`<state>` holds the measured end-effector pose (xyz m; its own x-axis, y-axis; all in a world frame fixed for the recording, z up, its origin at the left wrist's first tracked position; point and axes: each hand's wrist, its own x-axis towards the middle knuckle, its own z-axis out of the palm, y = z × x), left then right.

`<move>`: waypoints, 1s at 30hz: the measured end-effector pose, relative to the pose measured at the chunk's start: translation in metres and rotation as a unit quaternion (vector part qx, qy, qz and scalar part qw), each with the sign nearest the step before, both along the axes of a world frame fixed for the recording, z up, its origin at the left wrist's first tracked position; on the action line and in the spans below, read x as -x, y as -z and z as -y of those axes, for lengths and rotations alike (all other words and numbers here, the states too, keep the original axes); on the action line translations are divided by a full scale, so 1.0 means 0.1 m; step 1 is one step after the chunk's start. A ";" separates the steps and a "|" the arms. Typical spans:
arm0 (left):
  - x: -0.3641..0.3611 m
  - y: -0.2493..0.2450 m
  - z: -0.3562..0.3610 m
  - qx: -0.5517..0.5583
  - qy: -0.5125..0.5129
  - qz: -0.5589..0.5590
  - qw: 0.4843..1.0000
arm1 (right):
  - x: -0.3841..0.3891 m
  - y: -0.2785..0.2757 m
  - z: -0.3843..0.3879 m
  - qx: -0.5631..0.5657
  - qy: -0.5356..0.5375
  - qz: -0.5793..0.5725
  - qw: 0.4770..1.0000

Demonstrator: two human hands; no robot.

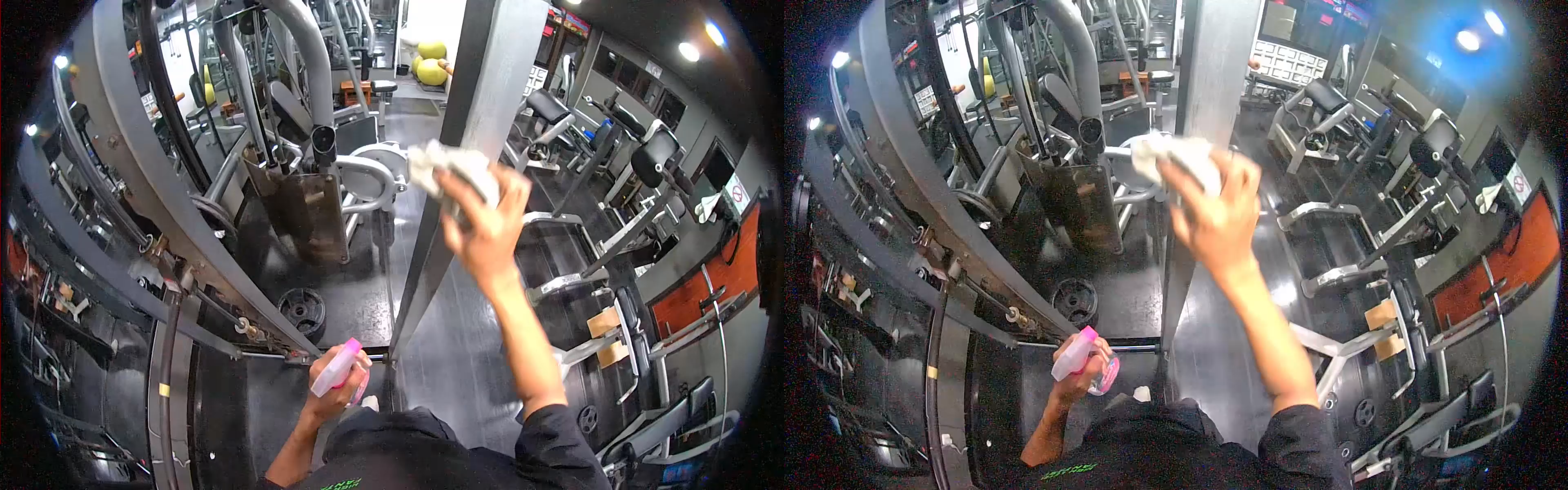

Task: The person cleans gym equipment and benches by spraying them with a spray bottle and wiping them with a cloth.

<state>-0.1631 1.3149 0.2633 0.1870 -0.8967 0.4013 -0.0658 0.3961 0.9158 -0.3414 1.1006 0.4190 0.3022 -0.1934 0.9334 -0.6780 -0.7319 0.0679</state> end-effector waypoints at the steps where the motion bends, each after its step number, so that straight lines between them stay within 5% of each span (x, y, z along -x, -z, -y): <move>1: -0.05 0.03 0.00 -0.010 0.006 0.014 1.000 | -0.01 0.27 -0.06 -0.023 0.010 -0.002 1.000; 6: -0.17 0.11 0.04 -0.033 0.017 -0.024 0.999 | 0.05 1.69 -0.36 -0.249 -0.004 -0.008 0.969; 9: -0.20 0.21 0.06 -0.037 0.043 -0.060 0.997 | 0.13 1.73 -0.39 -0.335 -0.088 0.071 0.935; 12: -0.15 0.13 0.09 -0.049 0.062 -0.068 0.995 | 0.17 1.14 -0.31 -0.235 -0.102 0.089 0.962; 16: -0.07 -0.02 0.19 -0.049 0.067 -0.076 0.994 | 0.10 -0.01 -0.04 0.049 -0.101 0.139 0.984; 21: 0.10 -0.16 0.27 -0.042 0.055 -0.044 0.997 | -0.08 -0.63 0.18 0.075 -0.061 0.161 0.982; 30: 0.31 -0.06 0.22 -0.032 0.075 -0.126 0.989 | 0.04 1.33 -0.27 -0.211 -0.052 0.106 0.970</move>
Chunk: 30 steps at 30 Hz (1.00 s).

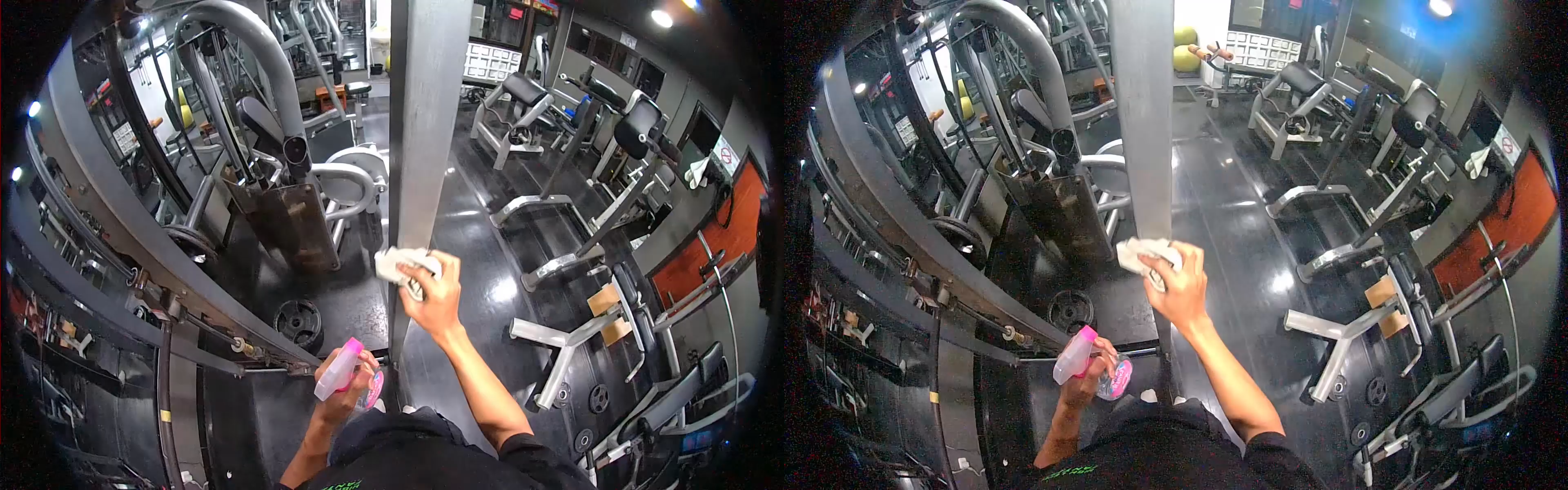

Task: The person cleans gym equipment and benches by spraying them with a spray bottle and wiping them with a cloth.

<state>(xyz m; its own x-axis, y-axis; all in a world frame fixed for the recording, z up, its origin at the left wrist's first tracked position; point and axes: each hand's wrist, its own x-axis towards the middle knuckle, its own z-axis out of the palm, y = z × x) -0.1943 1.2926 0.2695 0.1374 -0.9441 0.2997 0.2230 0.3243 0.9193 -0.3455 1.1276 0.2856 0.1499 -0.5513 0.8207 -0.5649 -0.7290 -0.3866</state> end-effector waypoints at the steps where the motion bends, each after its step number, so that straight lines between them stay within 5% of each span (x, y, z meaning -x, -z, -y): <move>1: 0.02 0.03 0.00 0.016 -0.003 0.021 1.000 | 0.05 0.07 -0.02 -0.025 -0.025 -0.009 0.999; 4: 0.10 0.02 -0.02 0.015 0.001 0.026 1.000 | 0.23 -0.04 0.04 -0.013 -0.081 0.020 0.996; 10: 0.23 -0.01 -0.02 0.010 -0.019 0.069 0.997 | 0.33 -1.30 0.26 0.245 -0.053 0.079 0.965; 13: 0.28 0.03 -0.03 0.040 -0.034 0.061 0.997 | 0.20 -1.75 0.39 0.248 -0.024 0.081 0.965; 19: 0.30 0.10 -0.06 -0.005 -0.035 0.058 0.998 | 0.09 -1.16 0.46 0.164 -0.043 0.027 0.985; 25: 0.36 0.15 -0.03 0.023 -0.048 0.063 0.997 | 0.32 0.22 0.16 -0.032 -0.089 -0.101 0.990; 30: 0.47 0.10 -0.03 0.037 -0.055 0.036 0.997 | 0.52 -0.33 0.22 -0.002 -0.158 -0.063 0.985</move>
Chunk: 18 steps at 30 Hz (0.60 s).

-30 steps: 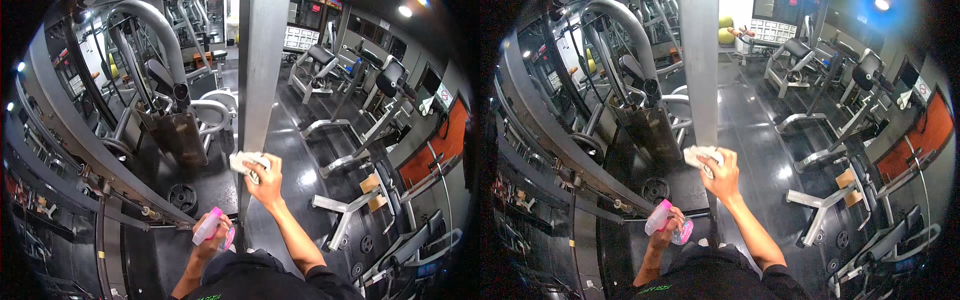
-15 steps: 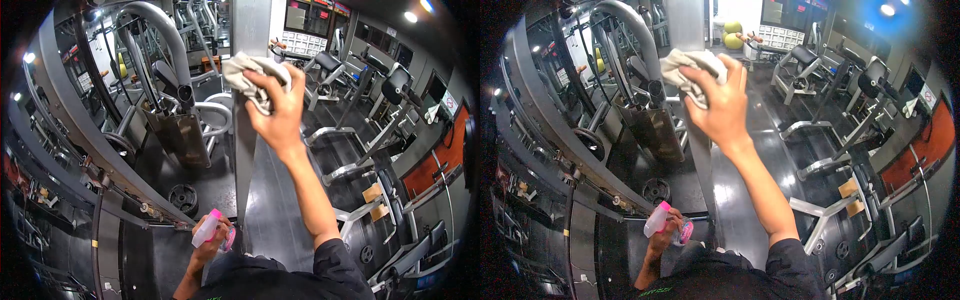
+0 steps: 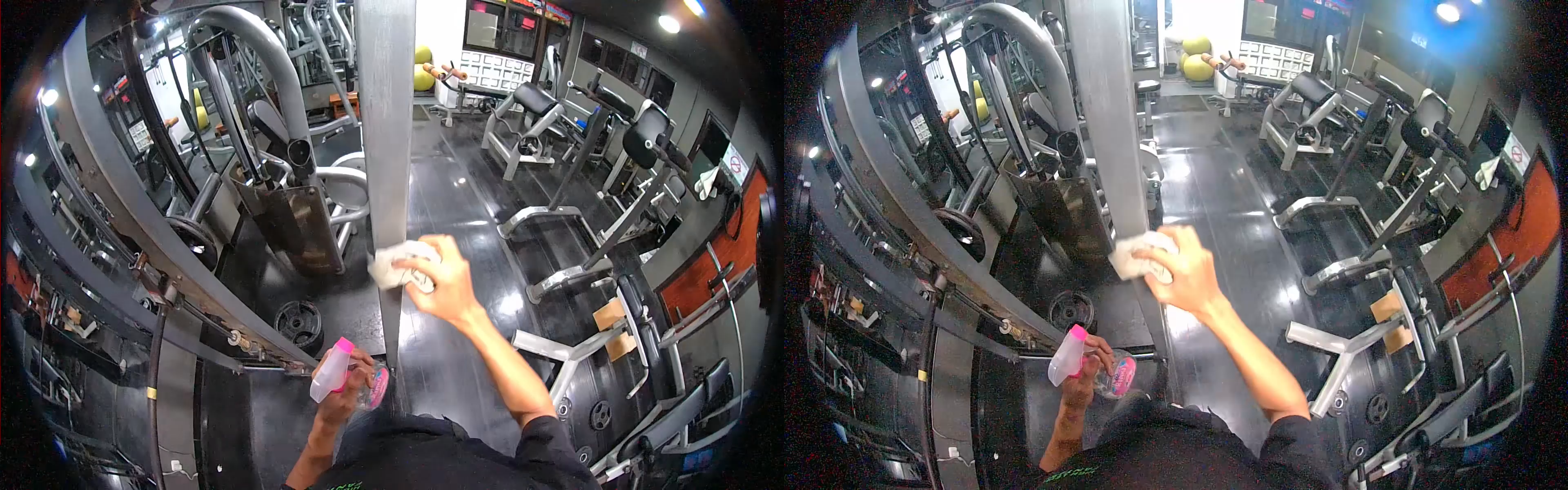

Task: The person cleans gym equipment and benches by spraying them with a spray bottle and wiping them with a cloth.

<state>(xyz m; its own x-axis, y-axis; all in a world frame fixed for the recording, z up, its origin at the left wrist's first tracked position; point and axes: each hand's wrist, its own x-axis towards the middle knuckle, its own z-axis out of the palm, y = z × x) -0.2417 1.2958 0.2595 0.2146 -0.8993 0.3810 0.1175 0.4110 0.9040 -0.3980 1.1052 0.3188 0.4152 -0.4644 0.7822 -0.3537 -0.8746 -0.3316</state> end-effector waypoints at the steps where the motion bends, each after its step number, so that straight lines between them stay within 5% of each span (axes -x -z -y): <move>1: 0.02 -0.03 0.00 0.015 -0.006 -0.006 1.000 | 0.02 -0.23 0.03 0.048 -0.004 0.026 0.998; 6: 0.01 -0.05 -0.01 0.026 -0.024 -0.008 0.999 | -0.08 -1.43 0.09 0.251 0.047 0.101 0.962; 9: 0.00 -0.05 -0.04 0.029 -0.034 0.034 0.998 | -0.28 -1.66 0.17 0.246 0.089 0.087 0.961; 13: -0.01 0.01 -0.09 0.032 -0.035 -0.029 0.998 | -0.38 -1.10 0.26 0.186 0.096 0.084 0.974; 18: -0.02 -0.06 -0.12 0.026 -0.062 -0.053 0.996 | -0.20 0.34 0.12 0.062 0.065 -0.008 0.996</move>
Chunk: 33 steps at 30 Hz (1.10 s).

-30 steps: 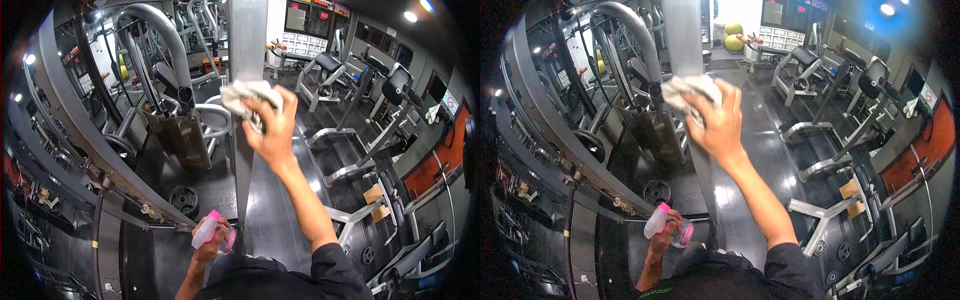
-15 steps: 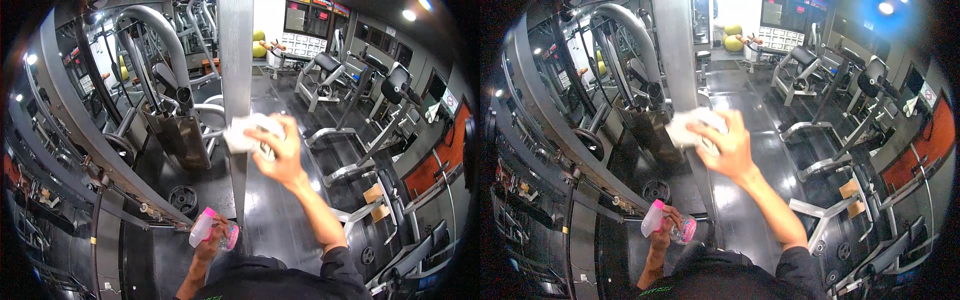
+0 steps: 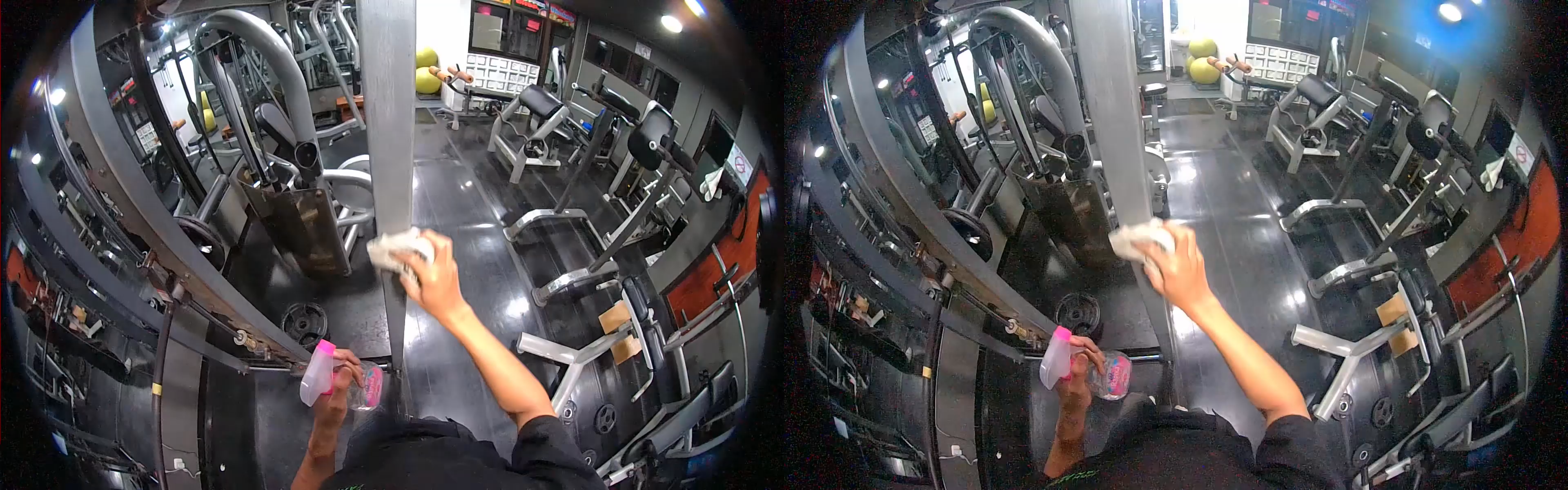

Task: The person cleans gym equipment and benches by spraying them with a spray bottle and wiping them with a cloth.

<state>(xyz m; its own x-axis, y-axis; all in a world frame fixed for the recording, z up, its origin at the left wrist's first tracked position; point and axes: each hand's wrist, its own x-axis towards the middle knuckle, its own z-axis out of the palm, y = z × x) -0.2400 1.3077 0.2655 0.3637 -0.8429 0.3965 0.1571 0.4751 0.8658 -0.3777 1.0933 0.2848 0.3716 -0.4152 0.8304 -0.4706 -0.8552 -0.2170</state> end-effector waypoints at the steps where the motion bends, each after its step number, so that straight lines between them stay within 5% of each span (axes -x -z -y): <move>1: 0.00 -0.02 0.01 -0.005 -0.001 0.007 1.000 | 0.06 0.19 -0.04 -0.019 -0.008 -0.026 0.999; 5: 0.06 -0.02 0.05 0.021 0.010 0.027 0.999 | 0.28 0.25 -0.09 -0.124 -0.052 -0.099 0.986; 10: 0.12 0.08 0.06 -0.006 0.018 0.016 1.000 | 0.27 -0.81 0.11 0.103 -0.041 0.009 0.994; 15: 0.13 0.10 0.06 0.009 0.013 0.006 1.000 | 0.03 -2.36 0.25 0.345 0.019 0.074 0.936; 19: 0.09 0.09 0.07 -0.001 -0.005 0.018 1.000 | -0.18 -3.19 0.17 0.410 0.031 0.110 0.905; 23: 0.05 0.08 0.07 -0.019 -0.010 0.018 1.000 | -0.32 -2.73 0.45 0.416 0.060 0.034 0.907; 27: 0.05 0.06 0.06 0.021 -0.031 0.008 0.999 | -0.25 -1.56 0.25 0.373 0.011 -0.034 0.927; 31: 0.00 0.06 0.00 -0.020 -0.032 -0.018 0.999 | -0.12 -0.44 0.06 0.258 -0.063 -0.245 0.933; 33: -0.08 0.13 -0.01 -0.036 -0.012 0.016 0.999 | -0.02 -0.46 0.00 0.058 -0.176 -0.441 0.878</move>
<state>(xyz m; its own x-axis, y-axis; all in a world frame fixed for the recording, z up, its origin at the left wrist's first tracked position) -0.2322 1.3083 0.2529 0.3728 -0.8604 0.3475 0.1183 0.4156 0.9018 -0.3758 1.0938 0.3310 0.9801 -0.0763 0.1832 -0.1128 -0.9737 0.1978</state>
